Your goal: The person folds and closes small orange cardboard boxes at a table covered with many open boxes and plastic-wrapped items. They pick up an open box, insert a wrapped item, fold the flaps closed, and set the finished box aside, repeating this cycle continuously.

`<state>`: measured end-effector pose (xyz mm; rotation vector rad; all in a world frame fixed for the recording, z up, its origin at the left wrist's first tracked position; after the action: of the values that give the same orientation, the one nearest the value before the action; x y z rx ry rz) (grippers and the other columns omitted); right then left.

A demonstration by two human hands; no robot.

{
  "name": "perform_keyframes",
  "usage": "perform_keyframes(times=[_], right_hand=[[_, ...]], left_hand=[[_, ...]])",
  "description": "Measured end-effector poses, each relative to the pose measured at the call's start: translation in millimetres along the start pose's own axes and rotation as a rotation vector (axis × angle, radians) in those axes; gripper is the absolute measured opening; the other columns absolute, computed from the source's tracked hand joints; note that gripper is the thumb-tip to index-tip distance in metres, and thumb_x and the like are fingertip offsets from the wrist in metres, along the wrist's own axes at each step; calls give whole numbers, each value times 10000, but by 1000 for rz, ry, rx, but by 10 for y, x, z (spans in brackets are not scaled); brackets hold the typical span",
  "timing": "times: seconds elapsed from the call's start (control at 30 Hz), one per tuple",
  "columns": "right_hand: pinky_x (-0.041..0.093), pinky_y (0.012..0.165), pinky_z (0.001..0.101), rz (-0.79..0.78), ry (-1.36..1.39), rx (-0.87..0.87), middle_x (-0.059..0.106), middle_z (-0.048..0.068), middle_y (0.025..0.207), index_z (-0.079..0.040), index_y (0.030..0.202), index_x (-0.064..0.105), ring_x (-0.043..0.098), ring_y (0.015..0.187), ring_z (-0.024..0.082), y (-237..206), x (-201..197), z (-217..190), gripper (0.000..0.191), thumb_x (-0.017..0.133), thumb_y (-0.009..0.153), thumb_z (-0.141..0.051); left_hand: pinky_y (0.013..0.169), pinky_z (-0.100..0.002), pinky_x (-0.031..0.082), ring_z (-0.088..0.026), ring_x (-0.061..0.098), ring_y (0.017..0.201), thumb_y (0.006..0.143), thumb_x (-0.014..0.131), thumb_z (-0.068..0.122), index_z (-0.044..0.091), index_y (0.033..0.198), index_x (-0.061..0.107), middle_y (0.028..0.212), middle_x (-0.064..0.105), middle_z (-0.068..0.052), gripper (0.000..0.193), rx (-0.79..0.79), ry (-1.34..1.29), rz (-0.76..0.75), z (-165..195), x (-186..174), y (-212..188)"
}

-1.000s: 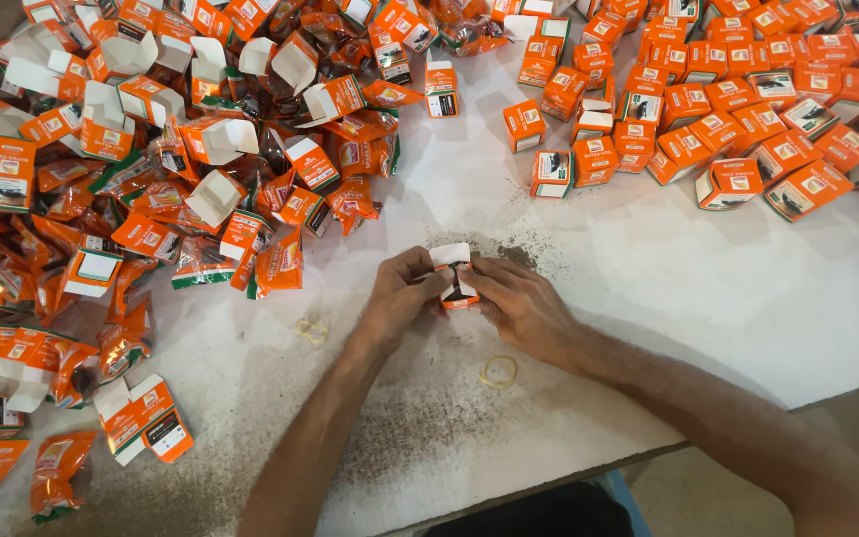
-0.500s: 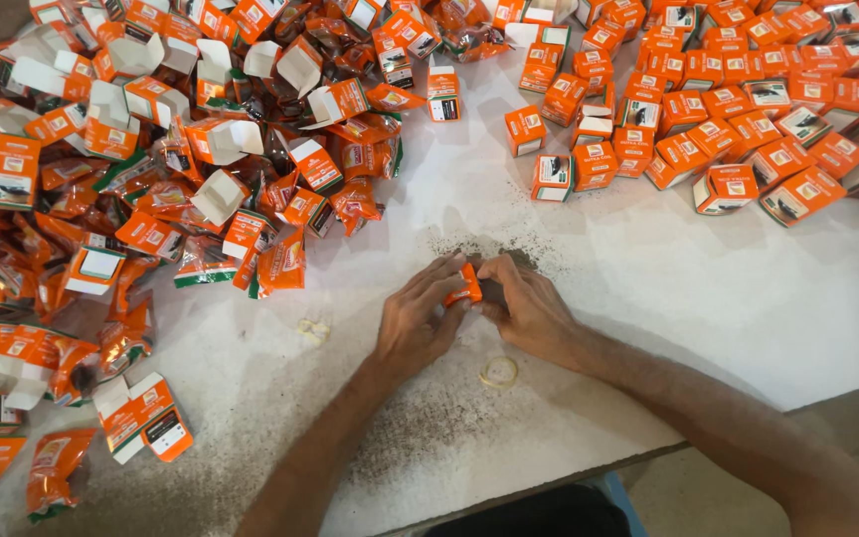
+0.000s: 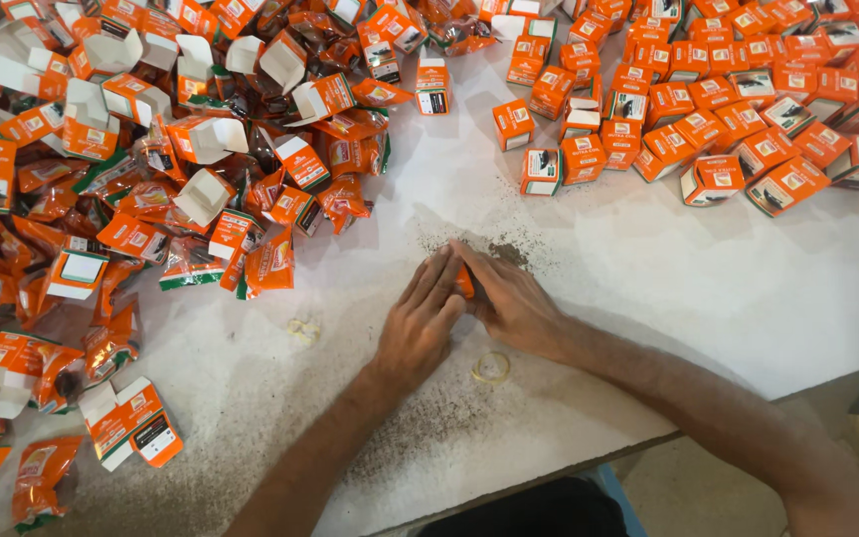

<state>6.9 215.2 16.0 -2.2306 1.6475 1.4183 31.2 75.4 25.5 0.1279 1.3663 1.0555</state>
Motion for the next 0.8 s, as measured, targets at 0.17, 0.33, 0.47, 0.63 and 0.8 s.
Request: perform_keyframes(times=[0.17,0.33,0.47,0.63,0.8], right_hand=[[483,981,512,-62,-47,-34,539,289,1389,14,1590,210,548,1234,473,24,72,6,963,753,802,-87],[255,1193,669,-18,-622,-206,557,213,1316,-3,1436,492,494,1348,383,376,-25,313,731,744,827,-317],[244,1182,685,240,-835,-174,556,208,1462,-8,1276,607,457,1404,429,801,-548,910,549,744,848,-322],[252,1172,688,265,-992,-55,570,222,1452,-80,1407,615,483,1361,426,730,-1028,1654,587,776,941,-398],[270,1188,671,216,-1074,76,552,275,1448,-31,1432,587,466,1406,467,626,-1277,2002,618,772,977,-405]], left_hand=[[1235,-674,233,-516,245,1520,712,624,-119,-25,1117,514,1589,322,-337,431,-88,-38,-72,20,111,-69],[1181,-472,512,-437,409,1504,990,533,-38,-34,1381,439,1612,361,-259,402,-343,-374,344,-191,-130,-161],[1168,-511,360,-421,399,1416,908,632,2,-6,1257,535,1565,393,-242,363,-496,-163,233,-271,-126,-225],[1127,-469,400,-383,426,1392,901,650,34,11,1231,551,1579,395,-212,346,-629,-253,201,-382,-132,-351],[1128,-485,381,-401,407,1395,899,668,43,10,1245,551,1558,395,-224,367,-620,-226,209,-415,-152,-385]])
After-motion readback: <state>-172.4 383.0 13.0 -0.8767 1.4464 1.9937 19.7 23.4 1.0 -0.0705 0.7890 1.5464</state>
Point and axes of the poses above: each hand's wrist, its own y-axis towards the middle knuckle, its own x-axis out of the palm, z = x × y, the point moved 6 cm from there along y, towards the middle knuckle
